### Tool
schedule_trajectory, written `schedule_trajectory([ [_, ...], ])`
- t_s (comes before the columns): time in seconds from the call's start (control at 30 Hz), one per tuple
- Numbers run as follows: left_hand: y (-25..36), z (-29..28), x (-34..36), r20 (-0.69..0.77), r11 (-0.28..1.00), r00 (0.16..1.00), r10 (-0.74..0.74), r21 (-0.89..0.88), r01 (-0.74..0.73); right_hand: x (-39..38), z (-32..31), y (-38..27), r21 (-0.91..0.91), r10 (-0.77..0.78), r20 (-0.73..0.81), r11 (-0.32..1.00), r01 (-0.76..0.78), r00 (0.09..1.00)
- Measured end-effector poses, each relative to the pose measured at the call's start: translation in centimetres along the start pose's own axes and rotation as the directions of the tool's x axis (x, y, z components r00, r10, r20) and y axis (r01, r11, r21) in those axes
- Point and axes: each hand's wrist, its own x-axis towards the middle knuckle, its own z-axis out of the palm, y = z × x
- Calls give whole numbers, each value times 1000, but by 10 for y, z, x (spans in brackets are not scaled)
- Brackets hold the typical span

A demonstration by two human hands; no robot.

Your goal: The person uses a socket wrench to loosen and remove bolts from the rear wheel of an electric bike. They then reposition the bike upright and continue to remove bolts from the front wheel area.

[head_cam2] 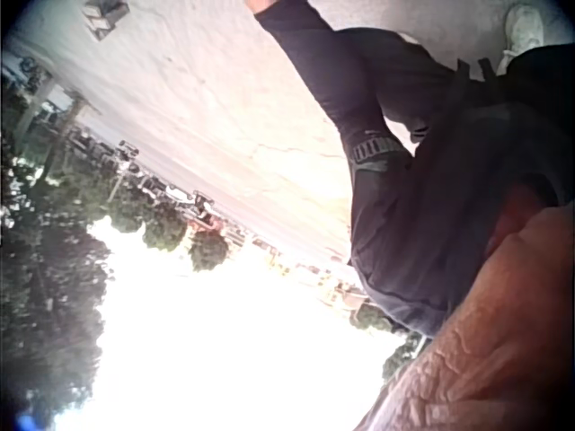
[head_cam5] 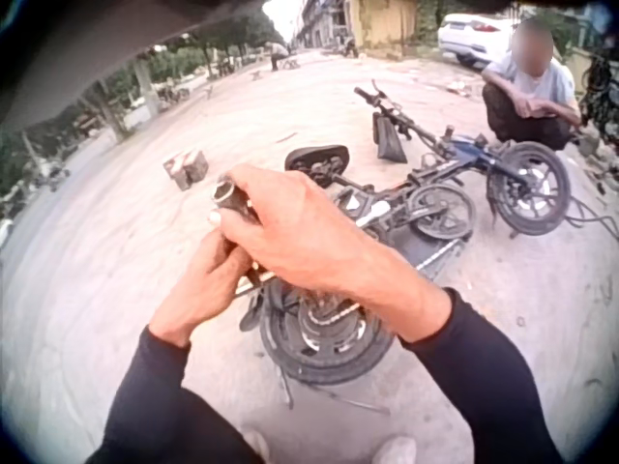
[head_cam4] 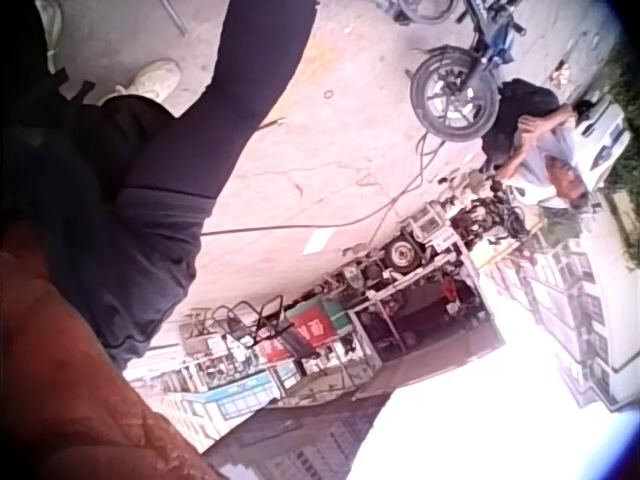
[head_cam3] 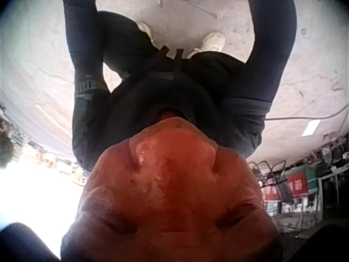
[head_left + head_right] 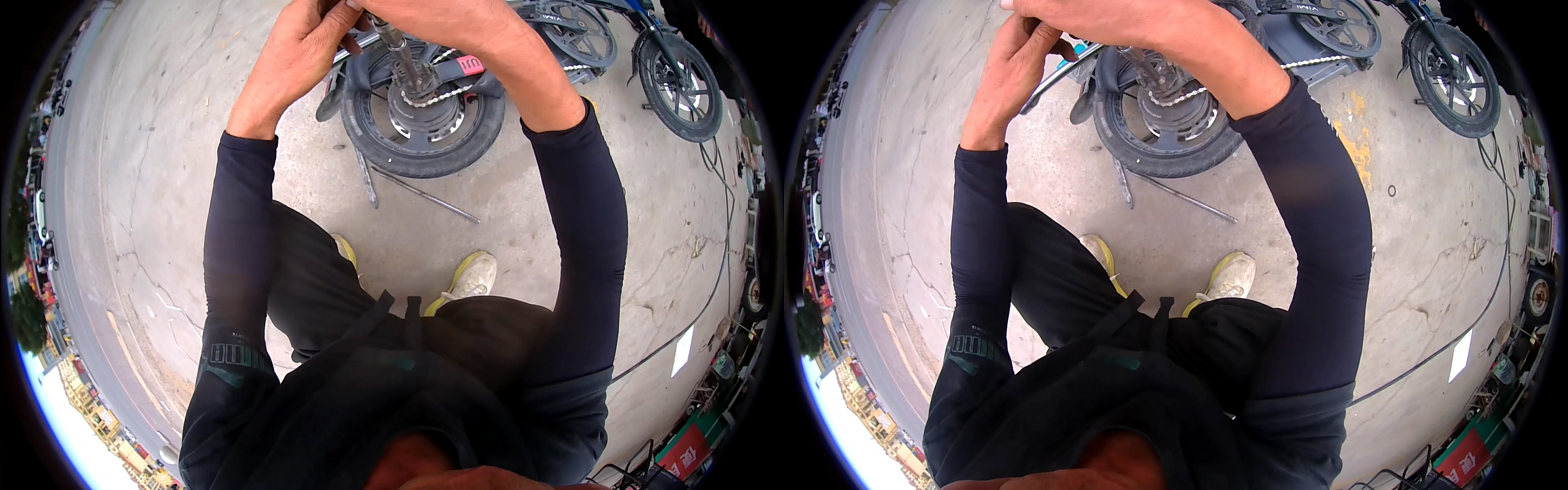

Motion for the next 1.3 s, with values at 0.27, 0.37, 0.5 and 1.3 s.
schedule_trajectory([
  [0.27, -21, -2, 11, -245, 956, 941, 235, 234, -177, 1, 0, -11, 26, 90, 28, 996, -91, 996],
  [0.37, -11, 9, 10, -323, 926, 916, 238, 360, -114, 0, 5, -3, 9, -2, 14, 1000, 2, 1000],
  [0.5, -4, 15, -1, -117, 950, 951, 287, 163, -266, -2, 9, 2, 27, -68, 27, 997, 67, 997],
  [1.3, -13, 11, 3, -153, 982, 973, 171, 106, -156, 6, -6, -16, 16, 183, 159, 982, -188, 970],
])
